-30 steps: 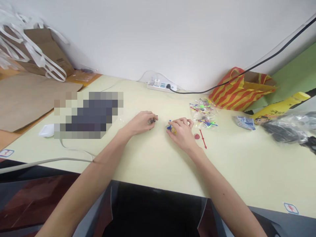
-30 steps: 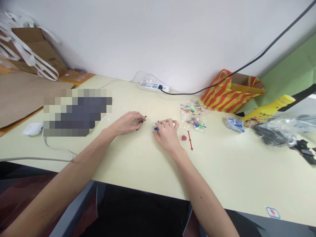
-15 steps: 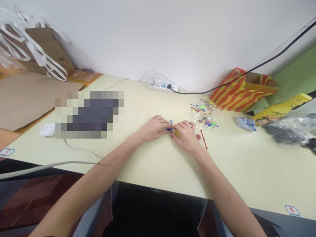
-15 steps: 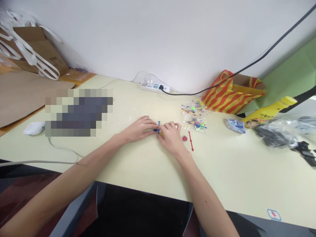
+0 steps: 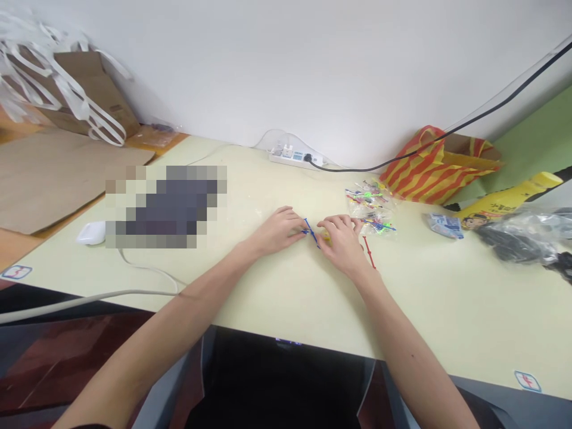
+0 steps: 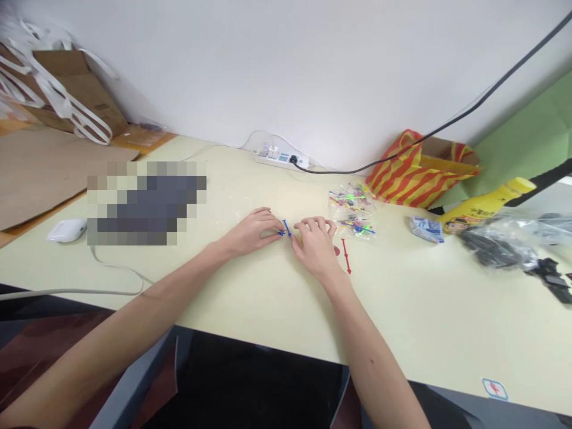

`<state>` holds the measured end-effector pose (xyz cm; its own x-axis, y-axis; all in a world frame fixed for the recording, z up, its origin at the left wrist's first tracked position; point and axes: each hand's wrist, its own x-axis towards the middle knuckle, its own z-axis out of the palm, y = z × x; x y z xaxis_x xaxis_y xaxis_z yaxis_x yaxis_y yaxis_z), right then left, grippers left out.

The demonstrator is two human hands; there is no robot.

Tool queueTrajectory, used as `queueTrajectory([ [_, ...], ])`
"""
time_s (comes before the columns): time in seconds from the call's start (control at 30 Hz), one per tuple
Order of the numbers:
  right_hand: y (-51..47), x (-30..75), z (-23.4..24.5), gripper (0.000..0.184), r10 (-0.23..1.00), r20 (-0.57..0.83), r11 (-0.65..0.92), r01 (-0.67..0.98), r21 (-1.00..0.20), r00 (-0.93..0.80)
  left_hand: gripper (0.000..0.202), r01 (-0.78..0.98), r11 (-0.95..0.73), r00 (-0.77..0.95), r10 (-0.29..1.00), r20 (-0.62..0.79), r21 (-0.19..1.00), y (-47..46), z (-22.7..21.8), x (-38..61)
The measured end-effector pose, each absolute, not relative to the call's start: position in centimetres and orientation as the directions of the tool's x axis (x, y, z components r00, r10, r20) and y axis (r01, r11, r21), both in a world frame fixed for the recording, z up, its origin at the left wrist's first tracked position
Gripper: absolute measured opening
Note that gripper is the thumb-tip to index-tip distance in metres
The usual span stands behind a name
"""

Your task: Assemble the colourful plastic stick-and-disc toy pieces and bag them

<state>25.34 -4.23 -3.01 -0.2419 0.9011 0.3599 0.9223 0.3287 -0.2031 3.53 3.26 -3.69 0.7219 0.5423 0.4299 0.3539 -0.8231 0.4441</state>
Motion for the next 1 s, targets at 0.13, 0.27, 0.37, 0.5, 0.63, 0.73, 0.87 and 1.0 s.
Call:
queueTrajectory([
  [0.13,-3.7,24.1,-3.7,0.020,0.910,0.355,0.295,0.937,-0.188,-0.215,0.014,0.353,-0.819,0.677,0.557,0.481,0.452,3.4,-3.7,3.6],
  [0.27,-3.4,22.9,-4.1,0.020,0.934,0.291,0.269,0.944,-0.192,-0.207,0.021,0.388,-0.781,0.607,0.616,0.503,0.489,3.3,-3.6,3.5],
  [0.37,-3.5,22.1,-4.0,0.022,0.942,0.281,0.252,0.941,-0.226,-0.185,0.015,0.385,-0.747,0.540,0.658,0.525,0.542,3.2,-3.4,3.4],
  [0.5,-3.8,21.6,-3.4,0.021,0.943,0.312,0.237,0.897,-0.374,-0.119,0.023,0.361,-0.738,0.404,0.675,0.617,0.571,3.2,-3.0,3.3],
  [0.63,-4.0,21.7,-2.5,0.019,0.937,0.347,0.197,0.774,-0.601,0.031,0.022,0.308,-0.778,0.347,0.628,0.697,0.547,3.3,-2.8,3.4],
  [0.73,-4.0,22.1,-2.2,0.021,0.932,0.343,0.208,0.599,-0.773,0.119,0.016,0.263,-0.771,0.332,0.637,0.696,0.580,3.2,-2.9,3.5],
  [0.87,-4.0,22.3,-2.5,0.023,0.954,0.233,0.177,0.271,-0.946,0.189,0.022,0.199,-0.729,0.358,0.676,0.644,0.655,2.5,-2.7,4.0],
  [1.0,-4.1,22.3,-2.6,0.023,0.978,0.136,0.132,0.036,-0.991,0.161,0.023,0.087,-0.674,0.380,0.704,0.601,0.734,1.7,-2.4,4.7],
])
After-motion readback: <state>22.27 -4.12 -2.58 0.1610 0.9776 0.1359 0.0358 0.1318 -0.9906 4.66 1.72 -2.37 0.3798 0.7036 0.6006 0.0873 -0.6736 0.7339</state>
